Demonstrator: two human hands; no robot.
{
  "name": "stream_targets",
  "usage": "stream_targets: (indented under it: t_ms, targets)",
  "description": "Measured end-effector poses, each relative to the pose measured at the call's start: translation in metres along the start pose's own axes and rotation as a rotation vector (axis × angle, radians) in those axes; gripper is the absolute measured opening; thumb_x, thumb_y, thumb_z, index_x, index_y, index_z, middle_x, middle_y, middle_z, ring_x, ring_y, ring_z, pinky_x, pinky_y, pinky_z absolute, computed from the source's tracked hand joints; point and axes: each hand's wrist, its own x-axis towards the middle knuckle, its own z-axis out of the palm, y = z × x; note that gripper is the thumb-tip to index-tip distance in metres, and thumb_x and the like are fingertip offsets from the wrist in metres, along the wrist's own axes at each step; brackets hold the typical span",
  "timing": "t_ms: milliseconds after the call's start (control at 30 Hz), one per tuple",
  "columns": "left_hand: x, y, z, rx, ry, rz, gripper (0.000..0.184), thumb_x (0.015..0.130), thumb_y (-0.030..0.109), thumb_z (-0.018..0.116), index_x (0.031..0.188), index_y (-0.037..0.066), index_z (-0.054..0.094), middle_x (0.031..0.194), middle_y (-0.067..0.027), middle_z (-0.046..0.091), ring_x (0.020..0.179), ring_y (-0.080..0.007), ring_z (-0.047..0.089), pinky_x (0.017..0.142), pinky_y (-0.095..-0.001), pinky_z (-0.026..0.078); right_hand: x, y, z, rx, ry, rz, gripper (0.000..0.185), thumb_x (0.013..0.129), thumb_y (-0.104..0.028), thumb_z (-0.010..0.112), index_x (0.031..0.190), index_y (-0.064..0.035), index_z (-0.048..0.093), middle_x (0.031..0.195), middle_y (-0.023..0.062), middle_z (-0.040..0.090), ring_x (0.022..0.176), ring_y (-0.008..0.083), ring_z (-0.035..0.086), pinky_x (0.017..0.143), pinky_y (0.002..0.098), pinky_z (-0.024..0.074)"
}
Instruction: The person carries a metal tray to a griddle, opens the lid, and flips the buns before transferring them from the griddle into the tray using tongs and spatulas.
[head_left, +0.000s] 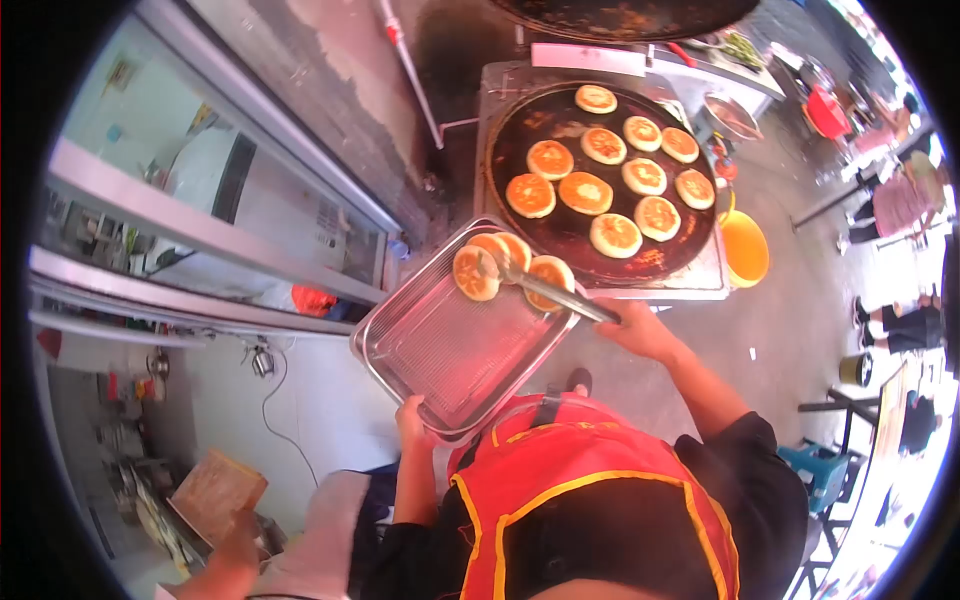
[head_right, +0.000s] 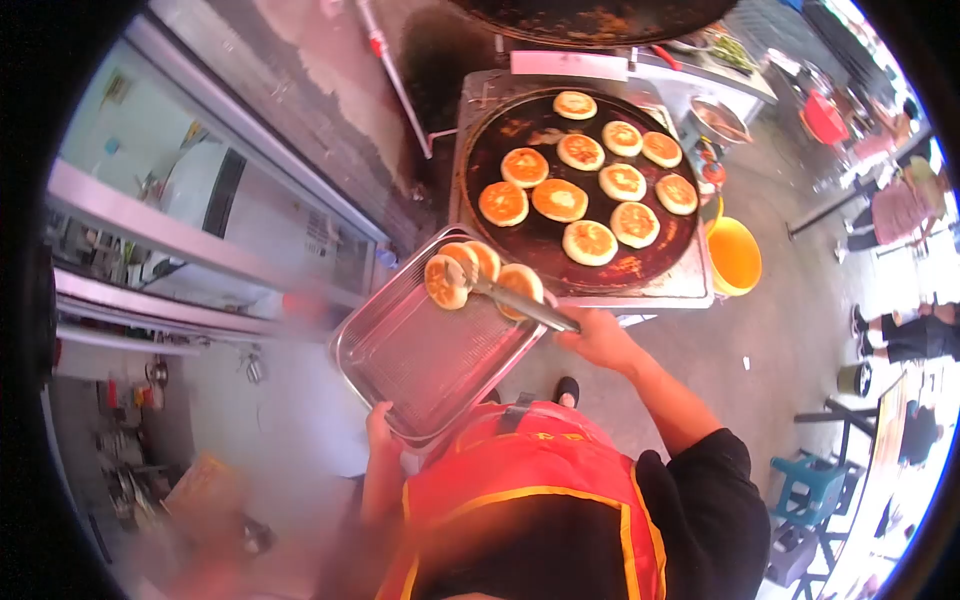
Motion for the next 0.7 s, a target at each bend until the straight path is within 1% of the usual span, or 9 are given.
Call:
stream_targets:
  t_ms: [67, 100, 167, 267, 367, 400, 533, 633, 700]
  targets:
    - [-0.007, 0.005, 0.005, 0.005, -0.034, -0.002, 0.035, 0.073, 0.012, 0.050, 0.101, -0.011, 0.051, 0.098, -0.0178, 0.057, 0.087, -0.0302, 0.059, 0.078, -0.0391, 0.048, -0.020, 0.011, -0.026, 0.059, 0.189, 0.076, 0.040, 0.075, -0.020, 0.060, 0.111, -0.0032, 0.055, 0.088, 0.0224, 0.060, 0.084, 0.0336, 0.059, 0.075, 0.0377, 0.0450]
    - [-0.005, 0.003, 0.004, 0.012, -0.040, -0.008, 0.035, 0.074, 0.013, 0.051, 0.101, -0.008, 0.050, 0.098, -0.0167, 0.057, 0.088, -0.0301, 0.058, 0.079, -0.0397, 0.047, -0.031, 0.021, -0.040, 0.086, 0.281, 0.111, 0.041, 0.075, -0.021, 0.061, 0.111, -0.0024, 0.055, 0.090, 0.0224, 0.060, 0.085, 0.0335, 0.059, 0.076, 0.0377, 0.0451]
    - [-0.002, 0.002, -0.001, 0.026, -0.049, -0.017, 0.035, 0.074, 0.015, 0.052, 0.103, -0.004, 0.050, 0.097, -0.0146, 0.057, 0.089, -0.0299, 0.057, 0.081, -0.0407, 0.047, -0.051, 0.054, -0.059, -0.038, 0.526, 0.170, 0.035, 0.077, -0.019, 0.057, 0.109, -0.0022, 0.056, 0.079, 0.0173, 0.060, 0.074, 0.0260, 0.060, 0.071, 0.0354, 0.0453]
    - [-0.001, 0.003, 0.000, 0.027, -0.082, -0.032, 0.037, 0.073, 0.015, 0.050, 0.105, -0.005, 0.049, 0.099, -0.0147, 0.057, 0.092, -0.0305, 0.057, 0.083, -0.0409, 0.046, -0.077, 0.077, -0.083, -0.223, 0.604, 0.515, 0.035, 0.077, -0.022, 0.058, 0.106, -0.0024, 0.057, 0.075, 0.0185, 0.061, 0.073, 0.0331, 0.060, 0.069, 0.0374, 0.0454]
    - [-0.005, 0.004, 0.003, 0.009, -0.098, -0.029, 0.040, 0.073, 0.013, 0.049, 0.107, -0.007, 0.047, 0.102, -0.0177, 0.054, 0.094, -0.0327, 0.055, 0.083, -0.0433, 0.045, -0.094, 0.097, -0.082, -0.294, 0.671, 0.510, 0.035, 0.076, -0.024, 0.059, 0.102, -0.0018, 0.057, 0.072, 0.0190, 0.061, 0.072, 0.0378, 0.059, 0.066, 0.0391, 0.0450]
    - [-0.007, 0.005, 0.005, 0.003, -0.104, -0.022, 0.041, 0.072, 0.013, 0.049, 0.107, -0.008, 0.046, 0.104, -0.0192, 0.053, 0.094, -0.0338, 0.055, 0.083, -0.0443, 0.045, -0.098, 0.102, -0.078, -0.312, 0.693, 0.527, 0.033, 0.076, -0.025, 0.058, 0.099, -0.0015, 0.057, 0.071, 0.0193, 0.060, 0.072, 0.0362, 0.059, 0.065, 0.0394, 0.0444]
    - [-0.018, 0.008, 0.015, 0.009, -0.093, -0.051, 0.044, 0.073, 0.014, 0.048, 0.111, -0.008, 0.044, 0.106, -0.0202, 0.053, 0.097, -0.0351, 0.054, 0.085, -0.0450, 0.044, -0.094, 0.113, -0.068, -0.117, 0.612, 0.571, 0.033, 0.076, -0.026, 0.057, 0.098, -0.0014, 0.059, 0.073, 0.0197, 0.060, 0.072, 0.0342, 0.061, 0.066, 0.0394, 0.0445]
    - [-0.022, 0.009, 0.019, 0.011, -0.104, -0.059, 0.046, 0.073, 0.015, 0.047, 0.113, -0.008, 0.043, 0.108, -0.0207, 0.052, 0.099, -0.0358, 0.053, 0.087, -0.0455, 0.043, -0.073, 0.115, -0.057, -0.095, 0.639, 0.522, 0.035, 0.074, -0.027, 0.059, 0.098, -0.0019, 0.059, 0.079, 0.0233, 0.060, 0.081, 0.0384, 0.059, 0.072, 0.0428, 0.0451]
    - [-0.021, 0.007, 0.017, 0.032, -0.101, -0.037, 0.047, 0.073, 0.015, 0.047, 0.114, -0.008, 0.042, 0.108, -0.0208, 0.052, 0.099, -0.0361, 0.053, 0.087, -0.0457, 0.043, -0.057, 0.116, -0.053, -0.104, 0.631, 0.467, 0.035, 0.074, -0.027, 0.059, 0.098, -0.0026, 0.060, 0.080, 0.0228, 0.061, 0.081, 0.0377, 0.059, 0.072, 0.0421, 0.0453]
